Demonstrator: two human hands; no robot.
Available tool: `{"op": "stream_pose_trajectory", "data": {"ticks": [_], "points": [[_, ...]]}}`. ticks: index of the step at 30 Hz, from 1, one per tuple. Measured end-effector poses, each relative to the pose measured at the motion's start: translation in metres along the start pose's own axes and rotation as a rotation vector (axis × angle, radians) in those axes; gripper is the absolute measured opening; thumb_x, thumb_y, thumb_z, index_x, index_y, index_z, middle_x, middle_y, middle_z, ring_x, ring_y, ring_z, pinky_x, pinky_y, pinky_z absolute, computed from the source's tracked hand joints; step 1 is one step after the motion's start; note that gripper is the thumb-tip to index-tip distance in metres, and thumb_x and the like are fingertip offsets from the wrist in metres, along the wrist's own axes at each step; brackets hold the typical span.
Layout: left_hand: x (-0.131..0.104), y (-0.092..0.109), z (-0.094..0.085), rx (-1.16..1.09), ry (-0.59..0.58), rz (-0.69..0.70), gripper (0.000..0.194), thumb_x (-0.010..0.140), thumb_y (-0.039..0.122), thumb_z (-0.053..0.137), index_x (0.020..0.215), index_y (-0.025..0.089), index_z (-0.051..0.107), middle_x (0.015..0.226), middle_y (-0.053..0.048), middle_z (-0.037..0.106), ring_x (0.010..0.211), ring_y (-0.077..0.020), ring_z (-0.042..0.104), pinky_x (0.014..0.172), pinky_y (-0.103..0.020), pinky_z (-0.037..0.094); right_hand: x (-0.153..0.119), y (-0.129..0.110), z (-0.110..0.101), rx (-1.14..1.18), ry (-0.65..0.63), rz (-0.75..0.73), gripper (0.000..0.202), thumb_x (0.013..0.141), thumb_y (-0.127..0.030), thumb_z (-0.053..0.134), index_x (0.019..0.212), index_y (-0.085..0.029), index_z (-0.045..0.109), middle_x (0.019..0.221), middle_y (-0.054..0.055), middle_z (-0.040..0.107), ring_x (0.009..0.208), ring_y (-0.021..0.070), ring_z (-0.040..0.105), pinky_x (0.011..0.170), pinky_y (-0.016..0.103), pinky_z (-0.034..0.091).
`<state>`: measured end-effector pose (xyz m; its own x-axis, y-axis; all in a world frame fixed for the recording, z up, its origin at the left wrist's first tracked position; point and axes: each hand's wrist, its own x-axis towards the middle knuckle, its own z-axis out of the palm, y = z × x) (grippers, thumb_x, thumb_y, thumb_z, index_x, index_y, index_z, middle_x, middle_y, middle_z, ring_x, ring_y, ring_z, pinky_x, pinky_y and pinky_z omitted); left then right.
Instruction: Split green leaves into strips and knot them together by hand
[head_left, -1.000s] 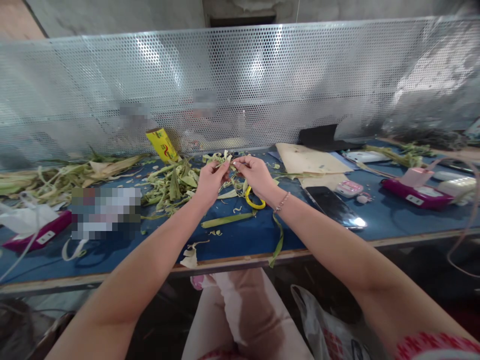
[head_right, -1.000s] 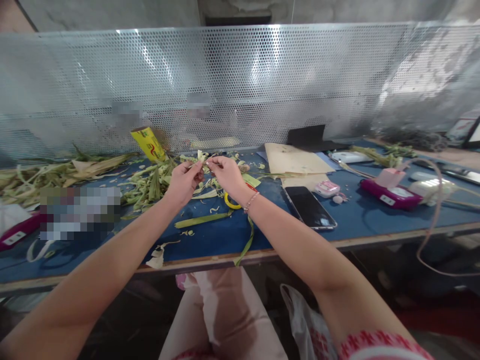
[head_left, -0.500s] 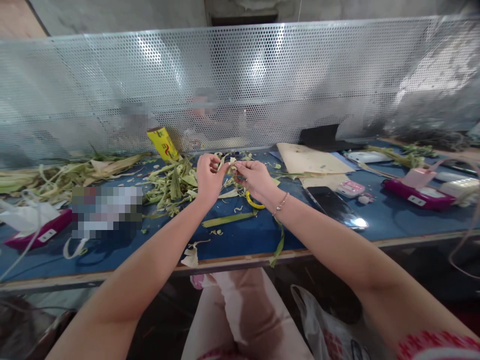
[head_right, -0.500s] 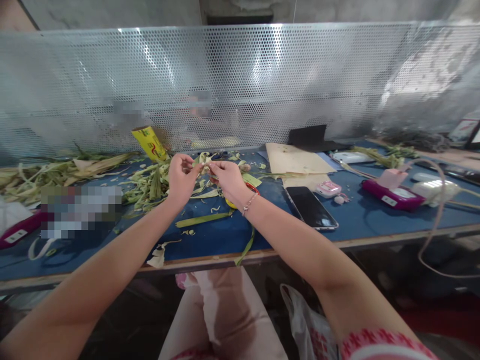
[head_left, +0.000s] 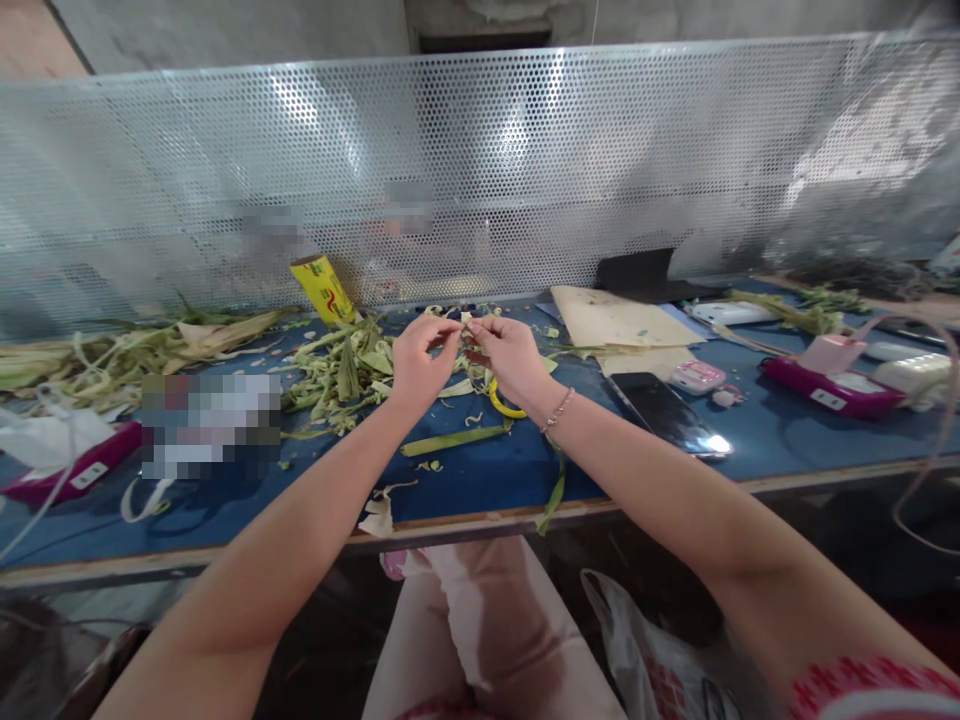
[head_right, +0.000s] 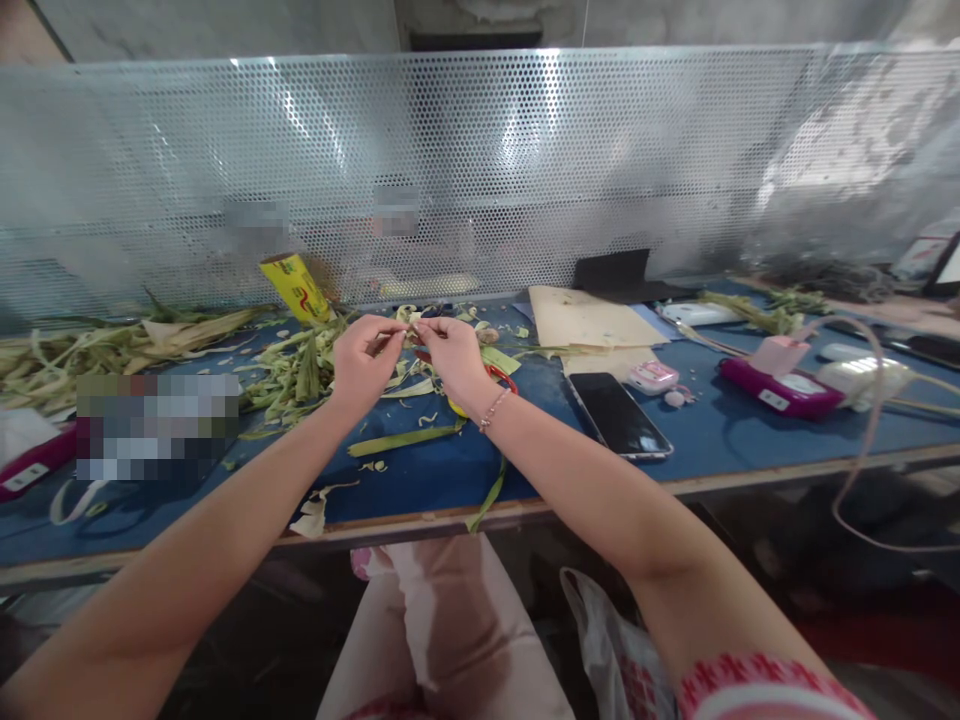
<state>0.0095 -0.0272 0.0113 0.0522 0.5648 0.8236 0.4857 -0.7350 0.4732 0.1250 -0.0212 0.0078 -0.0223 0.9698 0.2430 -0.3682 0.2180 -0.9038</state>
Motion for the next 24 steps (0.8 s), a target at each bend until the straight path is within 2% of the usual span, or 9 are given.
{"op": "stream_pose_trajectory", "data": {"ticks": [9, 24], "points": [[0.001, -0.002, 0.002, 0.035, 0.021, -0.006, 0.009, 0.072, 0.022, 0.055, 0.067, 0.019, 0.063, 0.074, -0.003, 0.062, 0.071, -0.0128, 0.056, 0.061, -0.024, 0.044, 0.001, 0.003, 0.002, -0.004, 0.051, -0.011, 0.005, 0.069, -0.021, 0.059, 0.068, -0.016, 0.060, 0.067, -0.001, 0.060, 0.068, 0.0076, 0.055, 0.063, 0.021, 0.047], [0.001, -0.022, 0.004, 0.199, -0.066, 0.219, 0.016, 0.081, 0.027, 0.046, 0.073, 0.020, 0.057, 0.080, -0.006, 0.059, 0.083, -0.0170, 0.053, 0.082, -0.032, 0.041, -0.006, 0.005, 0.008, 0.153, 0.064, 0.100, 0.005, 0.070, -0.017, 0.056, 0.066, -0.017, 0.057, 0.073, 0.001, 0.061, 0.076, 0.0097, 0.057, 0.065, 0.024, 0.048]]}}
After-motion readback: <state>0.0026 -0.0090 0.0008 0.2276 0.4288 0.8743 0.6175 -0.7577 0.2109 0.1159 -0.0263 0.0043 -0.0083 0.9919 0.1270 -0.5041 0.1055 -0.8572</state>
